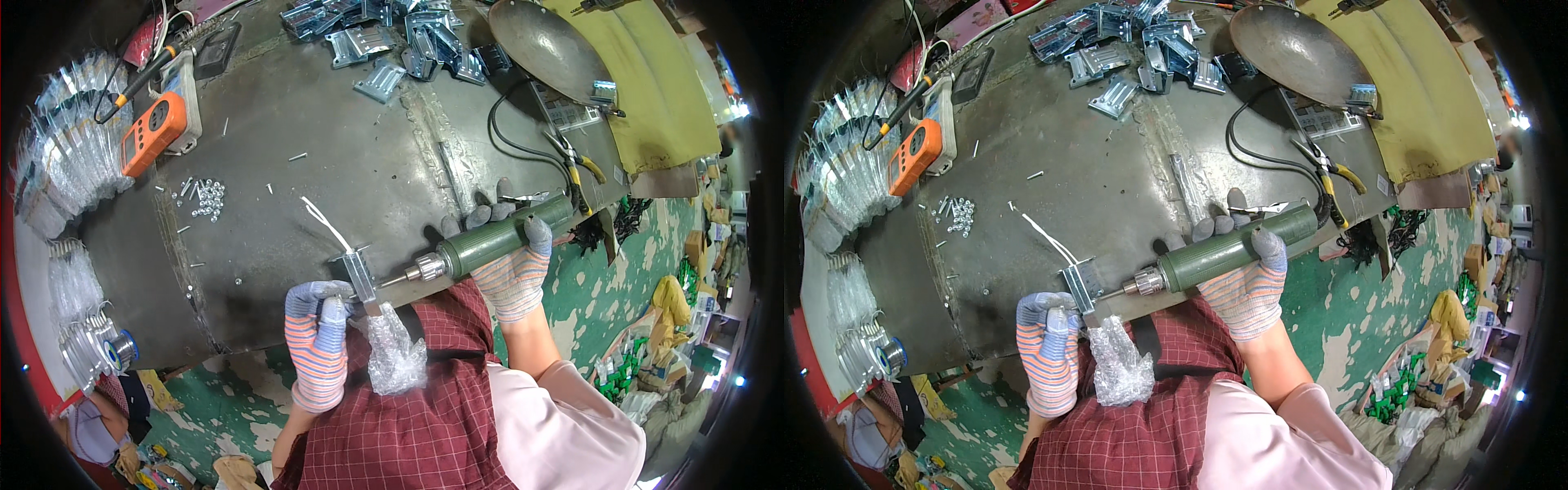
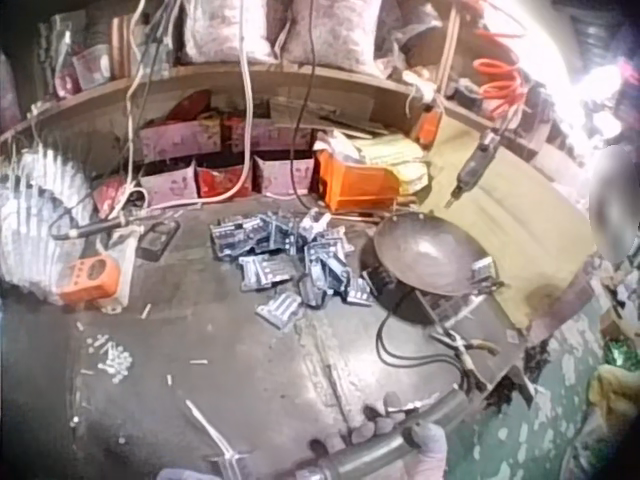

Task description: The person attaches metal brackets onto light fixtures using screws, an electric screwdriver, and pliers, wraps rubber bands around the assembled units, and retrieves more components from the shelf.

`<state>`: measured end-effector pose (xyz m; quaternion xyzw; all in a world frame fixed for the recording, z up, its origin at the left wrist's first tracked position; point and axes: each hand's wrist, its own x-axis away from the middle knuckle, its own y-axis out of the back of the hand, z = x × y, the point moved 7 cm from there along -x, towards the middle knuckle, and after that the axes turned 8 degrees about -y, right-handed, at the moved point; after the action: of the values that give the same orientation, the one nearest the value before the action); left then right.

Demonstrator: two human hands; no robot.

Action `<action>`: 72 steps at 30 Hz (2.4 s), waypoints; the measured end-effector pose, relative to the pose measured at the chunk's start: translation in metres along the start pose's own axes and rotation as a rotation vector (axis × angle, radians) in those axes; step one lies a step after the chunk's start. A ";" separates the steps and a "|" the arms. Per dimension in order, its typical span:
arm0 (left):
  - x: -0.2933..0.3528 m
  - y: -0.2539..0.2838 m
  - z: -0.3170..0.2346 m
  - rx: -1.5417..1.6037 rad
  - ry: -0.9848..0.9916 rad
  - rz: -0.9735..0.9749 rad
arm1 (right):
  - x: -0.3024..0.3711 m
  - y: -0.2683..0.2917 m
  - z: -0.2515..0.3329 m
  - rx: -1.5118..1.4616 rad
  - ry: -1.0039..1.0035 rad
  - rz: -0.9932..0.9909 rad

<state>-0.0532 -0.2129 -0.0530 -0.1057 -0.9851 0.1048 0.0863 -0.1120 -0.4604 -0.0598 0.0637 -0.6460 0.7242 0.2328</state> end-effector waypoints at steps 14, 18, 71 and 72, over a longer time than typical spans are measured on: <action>0.010 0.002 0.014 -0.154 -0.035 -0.010 | 0.001 -0.001 0.003 -0.004 0.000 0.026; 0.009 0.002 0.016 -0.155 -0.077 -0.037 | 0.000 -0.006 0.001 0.039 0.006 0.048; 0.027 -0.026 -0.013 -0.150 0.090 0.397 | 0.002 0.006 0.004 0.087 0.082 0.000; 0.028 -0.027 -0.012 -0.153 0.126 0.395 | 0.002 0.006 0.003 0.087 0.087 0.000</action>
<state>-0.0827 -0.2303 -0.0313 -0.3090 -0.9430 0.0377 0.1174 -0.1172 -0.4635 -0.0638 0.0421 -0.6030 0.7538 0.2578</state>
